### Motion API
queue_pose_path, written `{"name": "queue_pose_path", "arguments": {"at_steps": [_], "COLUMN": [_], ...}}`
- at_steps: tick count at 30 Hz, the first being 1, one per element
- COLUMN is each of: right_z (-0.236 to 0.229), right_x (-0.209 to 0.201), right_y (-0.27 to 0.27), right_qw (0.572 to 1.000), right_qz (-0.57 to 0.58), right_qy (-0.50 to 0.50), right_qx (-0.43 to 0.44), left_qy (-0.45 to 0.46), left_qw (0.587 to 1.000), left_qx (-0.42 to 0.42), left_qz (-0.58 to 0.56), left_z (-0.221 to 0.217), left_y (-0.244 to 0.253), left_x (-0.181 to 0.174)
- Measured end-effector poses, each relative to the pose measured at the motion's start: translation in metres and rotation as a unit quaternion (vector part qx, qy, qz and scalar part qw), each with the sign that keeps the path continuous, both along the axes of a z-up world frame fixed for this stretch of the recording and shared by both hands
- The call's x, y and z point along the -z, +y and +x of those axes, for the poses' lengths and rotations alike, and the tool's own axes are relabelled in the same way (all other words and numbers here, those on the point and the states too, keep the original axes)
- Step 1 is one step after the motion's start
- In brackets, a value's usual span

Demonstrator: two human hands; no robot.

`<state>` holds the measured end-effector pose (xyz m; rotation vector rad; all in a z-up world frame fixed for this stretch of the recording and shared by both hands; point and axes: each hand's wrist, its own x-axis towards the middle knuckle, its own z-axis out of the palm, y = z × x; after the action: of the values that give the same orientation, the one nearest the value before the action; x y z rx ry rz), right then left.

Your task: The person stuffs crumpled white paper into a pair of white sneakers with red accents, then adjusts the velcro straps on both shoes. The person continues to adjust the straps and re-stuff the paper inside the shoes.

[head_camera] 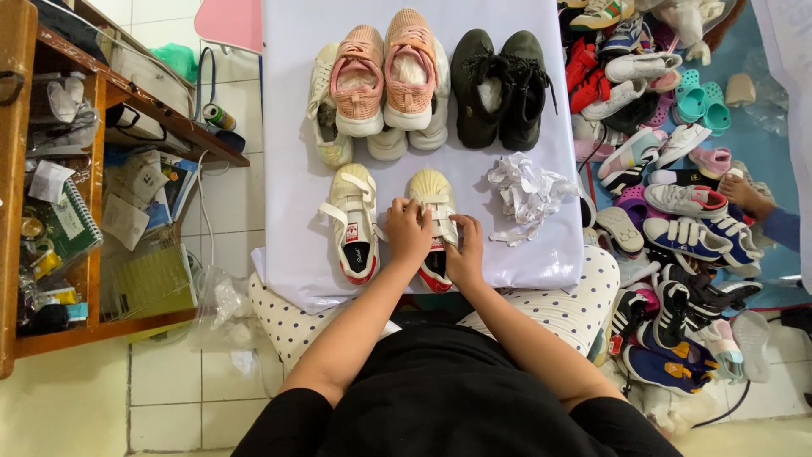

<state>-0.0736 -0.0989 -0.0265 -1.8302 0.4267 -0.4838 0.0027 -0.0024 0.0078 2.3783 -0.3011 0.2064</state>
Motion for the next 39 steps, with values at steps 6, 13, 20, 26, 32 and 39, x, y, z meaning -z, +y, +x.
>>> {"name": "queue_pose_path", "arguments": {"at_steps": [6, 13, 20, 26, 32, 39], "right_z": [0.001, -0.001, -0.005, -0.006, -0.002, -0.002], "right_x": [0.000, 0.000, 0.004, 0.010, 0.010, -0.003], "right_y": [-0.001, 0.000, -0.003, -0.009, -0.003, 0.002], "right_qw": [1.000, 1.000, 1.000, 1.000, 0.999, 0.993], "right_qz": [-0.014, 0.008, 0.011, -0.014, -0.032, -0.103], "right_qy": [-0.008, -0.002, 0.008, 0.019, 0.032, 0.062], "right_qx": [-0.008, -0.009, 0.021, 0.018, 0.011, -0.015], "left_qy": [-0.028, -0.038, 0.022, 0.057, -0.012, -0.124], "left_qw": [0.999, 0.997, 0.987, 0.992, 1.000, 0.975], "left_qx": [0.013, 0.010, -0.116, -0.073, 0.010, 0.186], "left_qz": [-0.045, -0.072, -0.110, -0.087, -0.026, 0.011], "left_z": [-0.003, -0.006, -0.013, 0.001, 0.006, 0.006], "left_y": [0.000, 0.000, 0.009, 0.019, 0.020, -0.027], "left_x": [0.002, 0.002, -0.039, -0.035, -0.074, -0.037]}}
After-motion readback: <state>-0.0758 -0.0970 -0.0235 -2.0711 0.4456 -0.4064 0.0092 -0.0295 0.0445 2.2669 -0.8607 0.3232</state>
